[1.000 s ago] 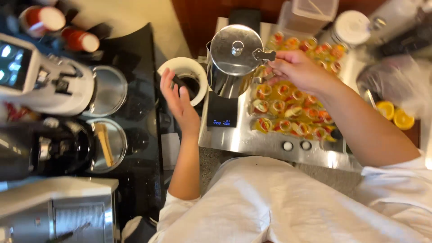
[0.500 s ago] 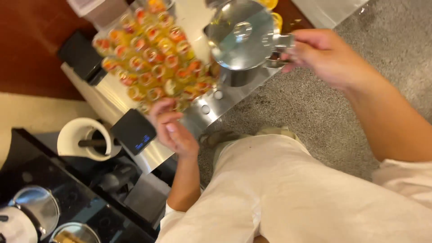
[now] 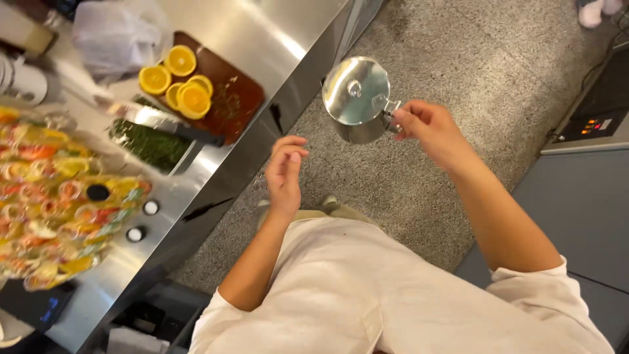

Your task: The person prepares ingredients and utensils for a beverage, including washing hands, cleaning a pitcher, and using tongs to remove a bag from a pot.

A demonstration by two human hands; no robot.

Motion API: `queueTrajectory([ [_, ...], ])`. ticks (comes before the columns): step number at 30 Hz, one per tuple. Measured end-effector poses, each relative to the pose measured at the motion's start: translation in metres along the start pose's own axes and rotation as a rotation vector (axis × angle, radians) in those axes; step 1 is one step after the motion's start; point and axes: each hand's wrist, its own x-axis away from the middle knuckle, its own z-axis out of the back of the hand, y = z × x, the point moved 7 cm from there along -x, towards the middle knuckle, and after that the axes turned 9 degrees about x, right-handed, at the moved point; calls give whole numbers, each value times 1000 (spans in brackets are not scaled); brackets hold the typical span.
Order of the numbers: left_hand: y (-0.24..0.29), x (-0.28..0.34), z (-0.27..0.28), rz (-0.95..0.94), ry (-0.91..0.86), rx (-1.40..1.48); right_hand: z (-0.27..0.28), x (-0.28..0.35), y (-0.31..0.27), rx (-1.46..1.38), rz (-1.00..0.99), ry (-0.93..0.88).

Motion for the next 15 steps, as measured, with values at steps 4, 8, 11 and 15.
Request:
queueTrajectory([
  [4,-73,-7,-47,265,-51,118,43,-12,39,-20,-86,49],
  [8,-122,-28,-64,350,-103,134,59,-51,73,-88,-166,54],
  [11,-158,-57,-70,417,-69,224,64,-98,84,-161,-145,35],
  [15,-195,-111,-73,466,-106,151,60,-168,82,-229,-104,-6],
])
